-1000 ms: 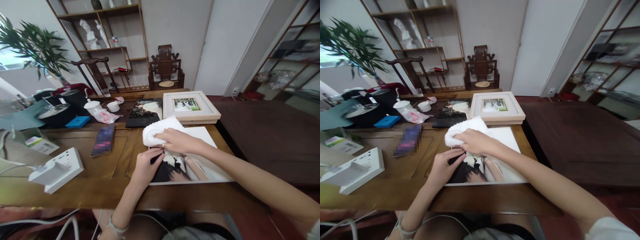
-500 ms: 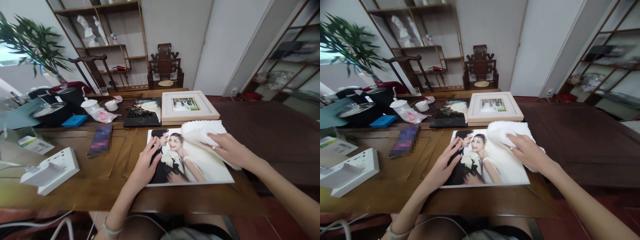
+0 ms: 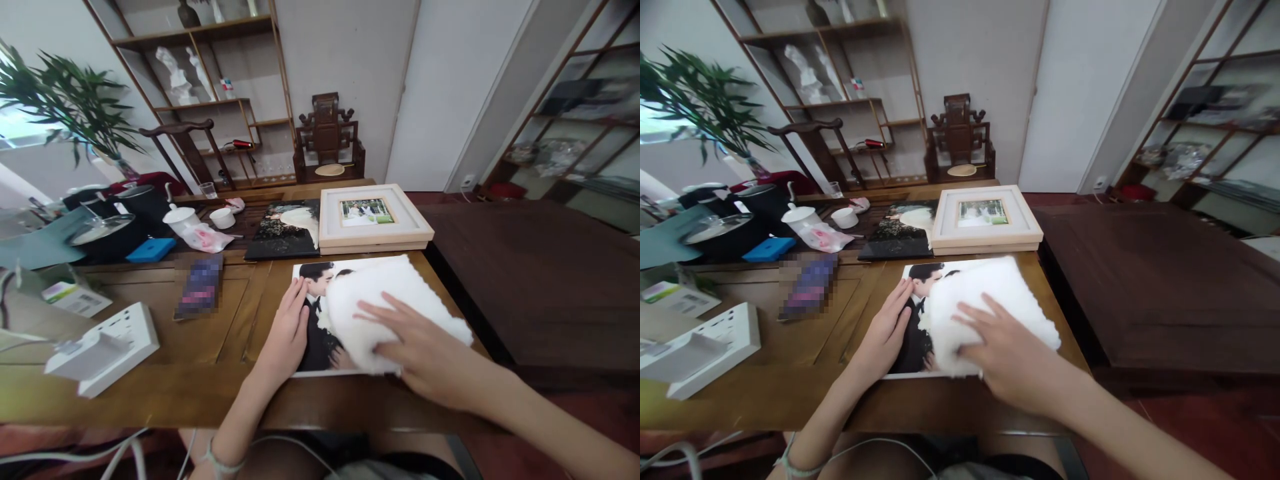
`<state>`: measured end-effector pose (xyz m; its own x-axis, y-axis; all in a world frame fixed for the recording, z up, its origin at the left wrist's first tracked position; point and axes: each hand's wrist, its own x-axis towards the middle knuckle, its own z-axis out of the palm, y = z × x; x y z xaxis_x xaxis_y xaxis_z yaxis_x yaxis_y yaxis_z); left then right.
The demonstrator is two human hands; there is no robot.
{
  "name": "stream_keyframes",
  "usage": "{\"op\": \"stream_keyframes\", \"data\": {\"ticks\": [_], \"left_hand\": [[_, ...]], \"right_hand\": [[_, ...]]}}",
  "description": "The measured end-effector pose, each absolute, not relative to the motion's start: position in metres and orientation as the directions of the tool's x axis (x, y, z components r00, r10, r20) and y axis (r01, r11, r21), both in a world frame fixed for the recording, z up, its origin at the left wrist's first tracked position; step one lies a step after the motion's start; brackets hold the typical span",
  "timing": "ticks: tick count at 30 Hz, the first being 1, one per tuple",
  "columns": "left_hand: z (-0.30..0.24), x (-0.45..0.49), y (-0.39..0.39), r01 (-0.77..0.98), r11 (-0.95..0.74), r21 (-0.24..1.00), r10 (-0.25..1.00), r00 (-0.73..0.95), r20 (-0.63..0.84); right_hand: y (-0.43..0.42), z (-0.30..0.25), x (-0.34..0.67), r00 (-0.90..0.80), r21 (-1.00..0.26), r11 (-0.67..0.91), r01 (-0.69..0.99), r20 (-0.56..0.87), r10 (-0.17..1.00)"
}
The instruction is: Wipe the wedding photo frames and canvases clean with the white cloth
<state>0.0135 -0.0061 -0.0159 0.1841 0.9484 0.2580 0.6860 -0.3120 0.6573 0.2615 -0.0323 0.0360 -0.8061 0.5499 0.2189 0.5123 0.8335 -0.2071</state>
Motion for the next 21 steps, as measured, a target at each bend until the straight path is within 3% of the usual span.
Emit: {"op": "stream_keyframes", "data": {"ticks": [3, 6, 9, 13, 21], "left_hand": [[-0.015, 0.012, -0.006, 0.686, -0.322, 0.653, 0.945, 0.193, 0.264], [-0.014, 0.013, -0.006, 0.698, -0.314, 0.644, 0.949, 0.203, 0.243], [-0.013, 0.014, -0.007, 0.699, -0.318, 0.641, 0.948, 0.213, 0.238], [-0.015, 0.014, -0.008, 0.685, -0.343, 0.643, 0.939, 0.228, 0.259], [-0.017, 0.011, -0.007, 0.676, -0.357, 0.644, 0.934, 0.245, 0.26]], "right_hand": [[-0.057, 0.048, 0.259, -0.871, -0.32, 0.855, 0.407, 0.144, 0.469], [-0.068, 0.055, 0.272, -0.866, -0.362, 0.827, 0.43, 0.094, 0.491], [-0.061, 0.05, 0.296, -0.761, -0.319, 0.738, 0.594, 0.072, 0.644], [-0.028, 0.035, 0.319, -0.596, -0.239, 0.612, 0.753, 0.146, 0.79], [0.041, 0.032, 0.294, -0.642, -0.114, 0.683, 0.722, 0.258, 0.722]]}}
